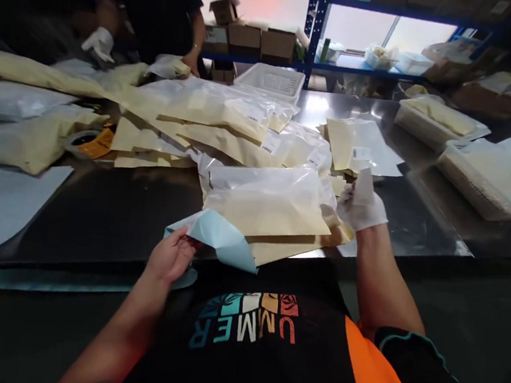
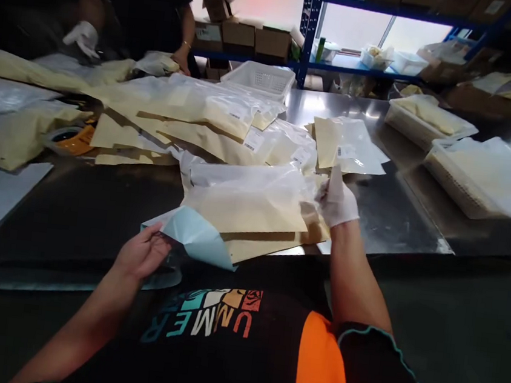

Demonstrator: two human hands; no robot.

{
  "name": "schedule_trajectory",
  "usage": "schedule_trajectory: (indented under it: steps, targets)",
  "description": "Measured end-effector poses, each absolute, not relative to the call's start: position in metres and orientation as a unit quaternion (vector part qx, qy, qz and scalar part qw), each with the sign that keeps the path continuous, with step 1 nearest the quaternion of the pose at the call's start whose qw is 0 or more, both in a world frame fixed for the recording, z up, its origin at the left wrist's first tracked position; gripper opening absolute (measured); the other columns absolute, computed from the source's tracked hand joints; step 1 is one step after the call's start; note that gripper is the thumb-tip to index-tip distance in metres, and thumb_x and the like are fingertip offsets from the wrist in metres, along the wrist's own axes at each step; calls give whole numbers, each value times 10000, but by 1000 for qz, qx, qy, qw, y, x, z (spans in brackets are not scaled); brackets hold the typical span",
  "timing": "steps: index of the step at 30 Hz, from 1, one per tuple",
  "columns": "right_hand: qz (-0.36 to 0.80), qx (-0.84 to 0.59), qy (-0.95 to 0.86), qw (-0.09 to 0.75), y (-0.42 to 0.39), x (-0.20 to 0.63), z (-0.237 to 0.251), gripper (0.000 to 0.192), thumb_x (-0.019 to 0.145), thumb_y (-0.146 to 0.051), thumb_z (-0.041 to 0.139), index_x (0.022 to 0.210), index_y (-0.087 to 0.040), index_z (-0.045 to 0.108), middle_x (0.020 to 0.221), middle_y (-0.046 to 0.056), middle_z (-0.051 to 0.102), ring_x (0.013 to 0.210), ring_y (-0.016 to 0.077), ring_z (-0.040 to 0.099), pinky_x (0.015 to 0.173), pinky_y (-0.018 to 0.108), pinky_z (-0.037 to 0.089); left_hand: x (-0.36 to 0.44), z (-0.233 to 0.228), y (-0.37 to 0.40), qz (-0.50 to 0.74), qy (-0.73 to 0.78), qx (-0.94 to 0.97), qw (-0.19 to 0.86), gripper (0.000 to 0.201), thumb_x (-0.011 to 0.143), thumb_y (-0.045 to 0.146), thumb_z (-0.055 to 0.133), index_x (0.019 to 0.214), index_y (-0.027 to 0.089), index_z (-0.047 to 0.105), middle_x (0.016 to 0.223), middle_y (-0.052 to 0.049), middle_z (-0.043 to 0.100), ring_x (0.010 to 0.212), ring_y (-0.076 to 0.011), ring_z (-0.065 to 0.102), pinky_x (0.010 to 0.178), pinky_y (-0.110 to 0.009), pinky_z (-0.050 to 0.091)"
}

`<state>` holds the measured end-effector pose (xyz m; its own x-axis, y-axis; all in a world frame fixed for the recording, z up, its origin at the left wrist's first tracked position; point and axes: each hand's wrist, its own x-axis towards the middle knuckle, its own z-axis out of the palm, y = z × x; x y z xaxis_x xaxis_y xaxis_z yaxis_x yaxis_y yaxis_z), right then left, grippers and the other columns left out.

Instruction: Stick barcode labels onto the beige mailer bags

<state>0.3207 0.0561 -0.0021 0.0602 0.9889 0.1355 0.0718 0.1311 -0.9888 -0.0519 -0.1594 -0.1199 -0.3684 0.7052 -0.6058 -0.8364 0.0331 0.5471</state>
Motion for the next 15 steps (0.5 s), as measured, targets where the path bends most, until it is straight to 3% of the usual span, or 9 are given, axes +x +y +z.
schedule_trajectory:
  steps: [3, 6, 11, 15]
  targets:
    - [508, -478, -517, 496, 48, 291, -7, 358, 788, -427, 833, 825, -230, 537, 704, -34, 548, 607, 103, 512, 561, 257, 466, -52, -117, -162, 690, 462, -80, 552, 291, 1030, 101, 478, 1098, 126, 760, 935, -71, 814, 819, -176, 779, 783, -255, 663]
    - [577, -462, -481, 472, 42, 261, -14, 359, 704, -359, 880, 819, -220, 569, 735, -27, 611, 660, 129, 582, 602, 270, 529, -51, -116, -163, 692, 458, -77, 553, 297, 1024, 100, 484, 1133, 112, 760, 925, -71, 812, 809, -176, 778, 763, -246, 660]
    - [686, -377, -428, 452, 34, 230, -33, 420, 622, -355, 919, 871, -241, 600, 875, -21, 686, 766, 161, 652, 692, 319, 619, -51, -122, -164, 697, 458, -50, 550, 248, 977, 120, 548, 1078, 115, 774, 987, -95, 818, 818, -181, 776, 797, -262, 671]
    - [685, -383, -433, 445, 32, 235, -57, 460, 606, -424, 921, 900, -253, 611, 887, -1, 715, 797, 192, 690, 725, 349, 640, -52, -128, -165, 699, 458, -49, 547, 187, 940, 131, 602, 998, 112, 779, 944, -105, 818, 801, -196, 777, 744, -260, 671]
